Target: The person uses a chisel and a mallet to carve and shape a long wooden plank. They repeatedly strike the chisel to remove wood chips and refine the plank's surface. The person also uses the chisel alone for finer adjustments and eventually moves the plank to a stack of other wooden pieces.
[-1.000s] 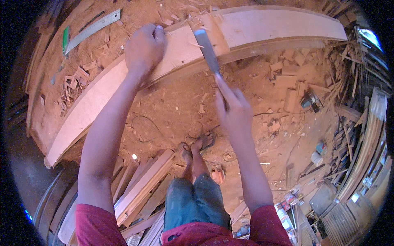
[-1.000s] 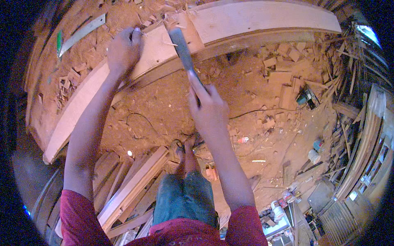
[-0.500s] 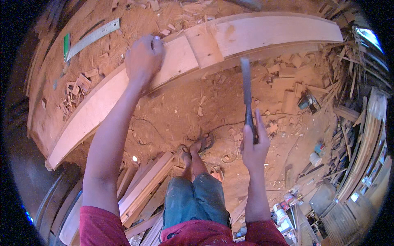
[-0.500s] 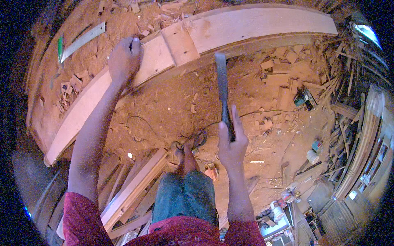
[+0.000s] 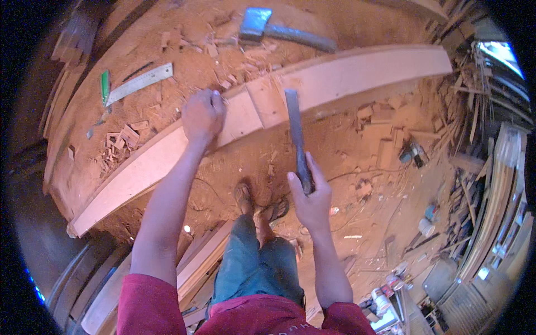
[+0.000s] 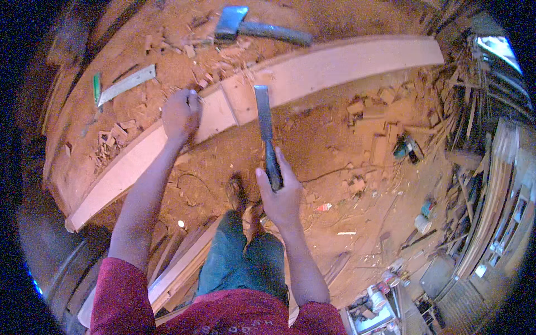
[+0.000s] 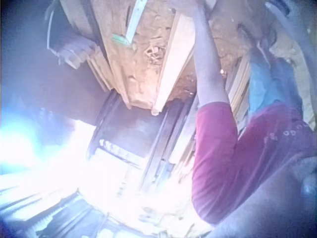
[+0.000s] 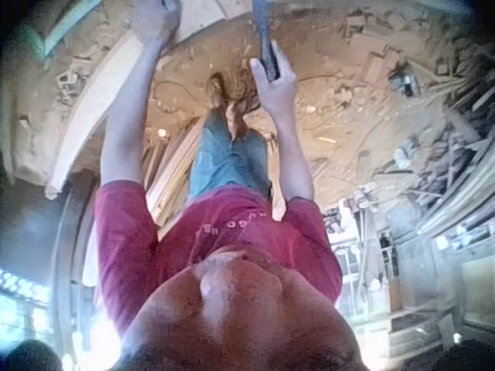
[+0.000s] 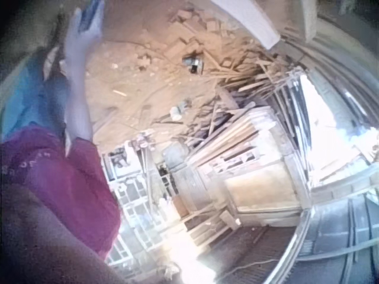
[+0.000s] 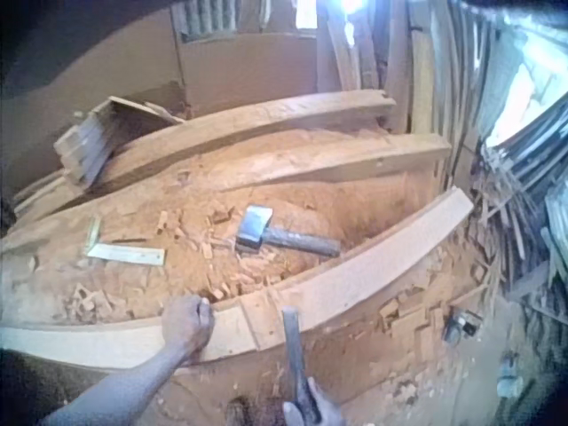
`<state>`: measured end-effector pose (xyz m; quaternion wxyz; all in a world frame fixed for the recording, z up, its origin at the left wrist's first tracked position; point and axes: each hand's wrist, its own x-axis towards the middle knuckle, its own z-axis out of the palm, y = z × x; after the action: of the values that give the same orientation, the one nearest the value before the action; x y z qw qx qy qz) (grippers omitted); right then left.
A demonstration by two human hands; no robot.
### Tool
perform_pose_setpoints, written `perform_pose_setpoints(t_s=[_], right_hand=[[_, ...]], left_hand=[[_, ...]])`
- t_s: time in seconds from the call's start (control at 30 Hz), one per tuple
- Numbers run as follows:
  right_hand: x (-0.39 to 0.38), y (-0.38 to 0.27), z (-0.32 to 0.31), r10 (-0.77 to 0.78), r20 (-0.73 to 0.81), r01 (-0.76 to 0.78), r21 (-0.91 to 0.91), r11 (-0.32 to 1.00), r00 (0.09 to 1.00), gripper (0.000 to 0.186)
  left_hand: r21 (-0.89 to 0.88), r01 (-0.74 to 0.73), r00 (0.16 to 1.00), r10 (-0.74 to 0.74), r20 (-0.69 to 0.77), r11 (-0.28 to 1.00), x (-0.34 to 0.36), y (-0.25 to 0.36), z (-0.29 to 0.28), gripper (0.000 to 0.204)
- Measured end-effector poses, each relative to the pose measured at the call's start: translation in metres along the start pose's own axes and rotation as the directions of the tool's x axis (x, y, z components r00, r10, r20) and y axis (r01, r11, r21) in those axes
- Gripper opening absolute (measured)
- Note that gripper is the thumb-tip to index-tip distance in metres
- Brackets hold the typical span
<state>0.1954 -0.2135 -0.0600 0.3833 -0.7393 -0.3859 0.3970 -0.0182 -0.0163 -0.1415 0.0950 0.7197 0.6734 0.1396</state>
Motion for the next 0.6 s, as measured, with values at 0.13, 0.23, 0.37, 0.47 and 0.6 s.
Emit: perform_pose_setpoints(t_s=[0.13, 0.23, 0.37, 0.47, 0.6], right_hand=[[0.075, -0.039, 0.028, -0.265, -0.006, 0.257, -0.219, 0.941, 0.964, 0.054], [0.142, -0.087, 0.039, -0.292, 0.112, 0.312, -0.418, 0.853, 0.95, 0.046], [0.246, -0.113, 0.068, -0.597, 0.179, 0.589, -0.525, 0.614, 0.782, 0.043], [0.337, -0.141, 0.081, -0.633, 0.224, 0.596, -0.655, 0.465, 0.741, 0.041], [0.437, -0.155, 0.094, -0.543, 0.29, 0.544, -0.741, 0.394, 0.788, 0.039]], left_hand=[[-0.061, 0.03, 0.999, -0.031, -0.023, 0.998, 0.001, 0.003, -0.006, 0.034], [-0.063, 0.063, 0.998, -0.062, 0.017, 0.996, 0.003, 0.001, -0.01, 0.031], [-0.055, 0.074, 0.997, -0.074, 0.014, 0.996, 0.004, -0.002, -0.012, 0.023], [-0.036, 0.067, 0.997, -0.066, 0.043, 0.997, 0.011, -0.001, -0.013, 0.021], [-0.051, 0.032, 0.999, -0.03, 0.034, 0.998, 0.015, 0.0, -0.011, 0.02]])
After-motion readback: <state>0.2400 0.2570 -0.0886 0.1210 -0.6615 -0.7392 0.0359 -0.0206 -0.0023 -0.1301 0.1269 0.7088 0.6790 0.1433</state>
